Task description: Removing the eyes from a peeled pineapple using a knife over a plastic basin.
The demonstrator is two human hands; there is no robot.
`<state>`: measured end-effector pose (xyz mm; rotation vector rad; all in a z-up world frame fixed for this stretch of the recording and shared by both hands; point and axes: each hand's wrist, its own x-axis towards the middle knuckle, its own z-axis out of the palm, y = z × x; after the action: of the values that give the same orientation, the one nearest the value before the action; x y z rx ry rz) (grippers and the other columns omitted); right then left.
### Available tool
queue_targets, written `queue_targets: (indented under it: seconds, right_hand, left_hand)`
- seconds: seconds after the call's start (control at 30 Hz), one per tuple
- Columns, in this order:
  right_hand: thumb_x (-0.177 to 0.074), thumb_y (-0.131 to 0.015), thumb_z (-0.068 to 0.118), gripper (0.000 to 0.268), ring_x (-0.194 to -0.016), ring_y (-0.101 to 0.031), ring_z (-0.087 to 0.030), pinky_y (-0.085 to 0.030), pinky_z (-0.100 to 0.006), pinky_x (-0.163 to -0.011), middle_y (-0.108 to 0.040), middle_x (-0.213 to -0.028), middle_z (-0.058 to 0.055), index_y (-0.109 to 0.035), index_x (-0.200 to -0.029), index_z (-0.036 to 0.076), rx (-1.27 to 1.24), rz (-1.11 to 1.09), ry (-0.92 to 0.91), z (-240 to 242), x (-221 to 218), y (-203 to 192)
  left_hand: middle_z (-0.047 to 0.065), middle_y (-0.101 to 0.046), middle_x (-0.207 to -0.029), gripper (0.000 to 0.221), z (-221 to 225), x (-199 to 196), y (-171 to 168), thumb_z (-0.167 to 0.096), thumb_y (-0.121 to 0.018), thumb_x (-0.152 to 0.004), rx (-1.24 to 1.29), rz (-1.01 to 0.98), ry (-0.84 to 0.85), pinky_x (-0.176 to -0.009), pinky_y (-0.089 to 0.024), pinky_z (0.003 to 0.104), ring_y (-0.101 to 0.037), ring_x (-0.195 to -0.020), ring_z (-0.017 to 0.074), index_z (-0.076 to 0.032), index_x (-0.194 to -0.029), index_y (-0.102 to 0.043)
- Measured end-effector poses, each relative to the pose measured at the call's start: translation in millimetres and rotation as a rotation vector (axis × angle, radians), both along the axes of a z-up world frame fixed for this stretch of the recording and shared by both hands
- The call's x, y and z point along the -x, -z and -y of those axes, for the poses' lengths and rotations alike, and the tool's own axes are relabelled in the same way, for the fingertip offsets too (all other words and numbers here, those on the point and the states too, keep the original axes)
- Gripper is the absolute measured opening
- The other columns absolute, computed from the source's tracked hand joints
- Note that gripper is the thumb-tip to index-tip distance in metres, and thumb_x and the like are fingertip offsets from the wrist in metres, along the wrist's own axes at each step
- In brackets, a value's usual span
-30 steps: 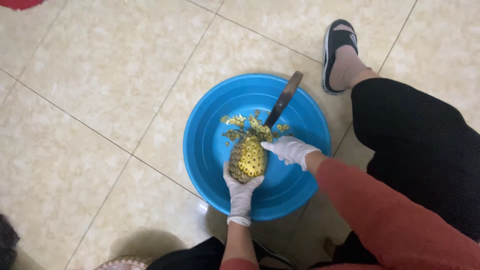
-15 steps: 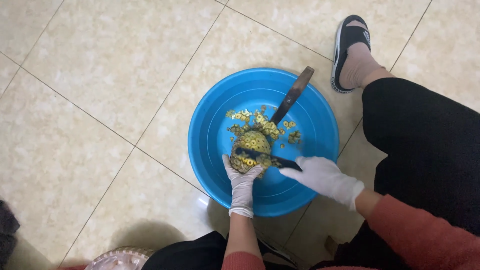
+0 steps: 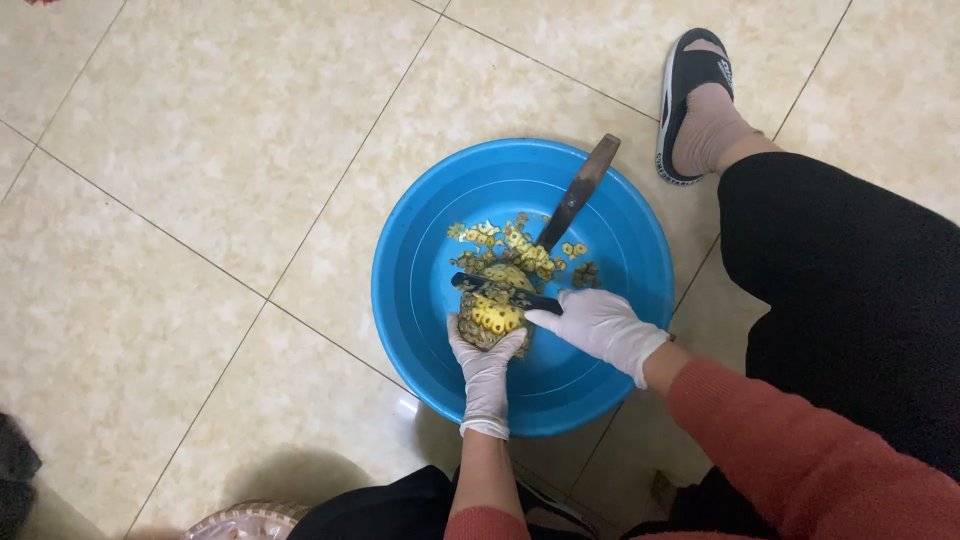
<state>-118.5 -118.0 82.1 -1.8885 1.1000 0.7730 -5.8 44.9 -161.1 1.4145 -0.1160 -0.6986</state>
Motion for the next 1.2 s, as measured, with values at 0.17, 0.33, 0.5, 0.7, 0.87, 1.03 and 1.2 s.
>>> queue_targets:
  seconds: [0.17, 0.33, 0.5, 0.7, 0.87, 1.03, 1.2]
  right_hand:
    - [-0.096, -0.029, 0.08, 0.092, -0.133, -0.06, -0.036, -0.049, -0.05, -0.106, -0.063, -0.141, -0.02, -0.055, -0.145, 0.007, 0.003, -0.04, 0.013, -5.5, 14.8, -2.9]
    - [-0.095, -0.026, 0.083, 0.094, -0.134, -0.06, -0.032, -0.048, -0.047, -0.108, -0.064, -0.141, -0.018, -0.057, -0.144, 0.009, 0.053, -0.107, -0.007, -3.3, 16.9, 8.1]
    - [-0.099, -0.029, 0.075, 0.092, -0.112, -0.069, -0.029, -0.05, -0.045, -0.101, -0.067, -0.135, -0.019, -0.047, -0.153, 0.003, -0.054, -0.031, 0.128, 15.7, -13.6, 33.9]
    - [-0.097, -0.037, 0.072, 0.09, -0.09, -0.074, -0.027, -0.052, -0.042, -0.089, -0.075, -0.108, -0.019, -0.049, -0.151, 0.001, -0.127, -0.084, 0.176, 15.8, 0.6, 13.1]
    - [-0.097, -0.039, 0.071, 0.086, -0.072, -0.072, -0.02, -0.055, -0.038, -0.073, -0.074, -0.091, -0.011, -0.055, -0.145, 0.002, -0.16, -0.118, 0.215, 28.3, -5.7, 36.4]
    - [-0.102, -0.039, 0.068, 0.084, -0.091, -0.075, -0.022, -0.058, -0.038, -0.082, -0.073, -0.116, -0.011, -0.051, -0.15, 0.0, -0.254, -0.155, 0.267, 34.7, -30.9, 38.0]
    - [-0.099, -0.04, 0.074, 0.085, -0.11, -0.074, -0.023, -0.059, -0.04, -0.091, -0.072, -0.13, -0.01, -0.055, -0.146, 0.005, -0.267, -0.155, 0.302, 32.4, -37.0, -17.6]
  left_hand:
    - [0.022, -0.051, -0.145, 0.131, -0.8, 0.2, -20.9, 0.001, -0.094, -0.05, 0.007, 0.016, -0.008, -0.099, -0.06, 0.038, -0.064, -0.124, 0.031, -0.006, -0.157, -0.02]
    - [0.017, -0.023, -0.168, 0.143, 5.3, -2.5, -108.8, 0.002, -0.102, -0.051, -0.192, -0.36, 0.037, -0.116, -0.044, 0.056, -0.031, -0.151, 0.0385, -0.03, -0.163, -0.018]
    - [0.012, -0.022, -0.171, 0.098, 7.9, -56.8, 14.5, -0.048, -0.083, -0.082, 0.222, -1.235, -0.413, -0.116, -0.026, 0.073, -0.02, -0.155, 0.0431, -0.023, -0.162, -0.033]
    - [0.014, -0.027, -0.168, 0.098, -12.0, -61.0, 54.7, -0.049, -0.083, -0.079, 0.188, -1.268, -0.451, -0.115, -0.031, 0.072, -0.025, -0.152, 0.0454, -0.023, -0.161, -0.037]
    - [0.015, -0.03, -0.166, 0.098, 3.4, -51.6, -36.5, -0.047, -0.084, -0.077, 0.195, -1.264, -0.437, -0.115, -0.034, 0.07, -0.028, -0.15, 0.0465, -0.023, -0.161, -0.038]
    - [0.013, -0.04, -0.161, 0.132, 5.2, 4.5, -152.7, 0.01, -0.095, -0.055, -0.209, -0.335, 0.009, -0.119, -0.042, 0.045, -0.037, -0.15, 0.0332, -0.032, -0.161, -0.03]
    - [0.011, -0.043, -0.159, 0.13, 5.1, 7.0, -151.8, 0.012, -0.094, -0.054, -0.229, -0.351, -0.013, -0.117, -0.045, 0.043, -0.042, -0.147, 0.0288, -0.033, -0.159, -0.032]
